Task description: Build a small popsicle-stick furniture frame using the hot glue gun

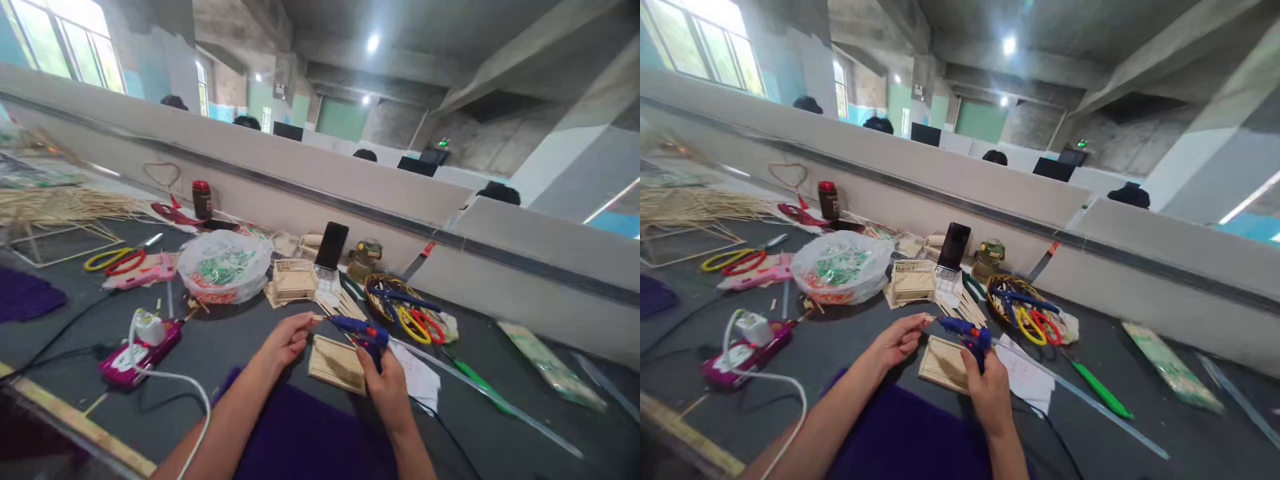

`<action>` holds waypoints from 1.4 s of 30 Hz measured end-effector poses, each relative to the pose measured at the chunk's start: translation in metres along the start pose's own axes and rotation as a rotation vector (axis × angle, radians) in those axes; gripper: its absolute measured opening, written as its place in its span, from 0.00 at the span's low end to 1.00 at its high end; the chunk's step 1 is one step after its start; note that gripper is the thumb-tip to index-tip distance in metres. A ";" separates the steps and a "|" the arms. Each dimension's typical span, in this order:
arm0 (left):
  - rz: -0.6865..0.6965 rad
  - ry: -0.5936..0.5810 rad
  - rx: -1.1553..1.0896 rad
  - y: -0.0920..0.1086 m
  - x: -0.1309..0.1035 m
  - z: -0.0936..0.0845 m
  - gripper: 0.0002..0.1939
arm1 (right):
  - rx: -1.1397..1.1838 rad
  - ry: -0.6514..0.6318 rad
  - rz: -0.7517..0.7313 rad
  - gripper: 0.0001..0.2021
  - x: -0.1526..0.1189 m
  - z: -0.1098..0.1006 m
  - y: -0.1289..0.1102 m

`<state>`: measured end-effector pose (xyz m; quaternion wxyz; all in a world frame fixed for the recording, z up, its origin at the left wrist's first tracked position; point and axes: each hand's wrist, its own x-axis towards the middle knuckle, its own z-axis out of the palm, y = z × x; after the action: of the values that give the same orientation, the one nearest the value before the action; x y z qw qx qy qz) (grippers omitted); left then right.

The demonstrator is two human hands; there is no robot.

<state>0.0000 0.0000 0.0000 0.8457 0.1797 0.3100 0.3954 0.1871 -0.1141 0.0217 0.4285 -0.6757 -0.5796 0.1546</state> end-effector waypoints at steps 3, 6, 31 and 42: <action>-0.012 -0.025 -0.017 0.000 0.000 0.000 0.03 | 0.019 0.009 -0.026 0.21 0.000 0.000 -0.001; -0.051 -0.052 -0.057 0.000 -0.001 0.000 0.04 | 0.049 0.020 -0.059 0.20 0.000 0.001 -0.001; -0.152 -0.104 -0.149 0.001 -0.004 0.003 0.07 | 0.074 0.033 -0.065 0.18 -0.002 -0.001 -0.003; -0.164 -0.131 -0.148 -0.002 -0.001 -0.002 0.10 | 0.107 0.071 -0.058 0.17 -0.003 0.001 0.001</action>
<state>-0.0004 -0.0022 -0.0024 0.9046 0.1164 0.2379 0.3341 0.1860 -0.1159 0.0195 0.4889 -0.6397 -0.5742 0.1487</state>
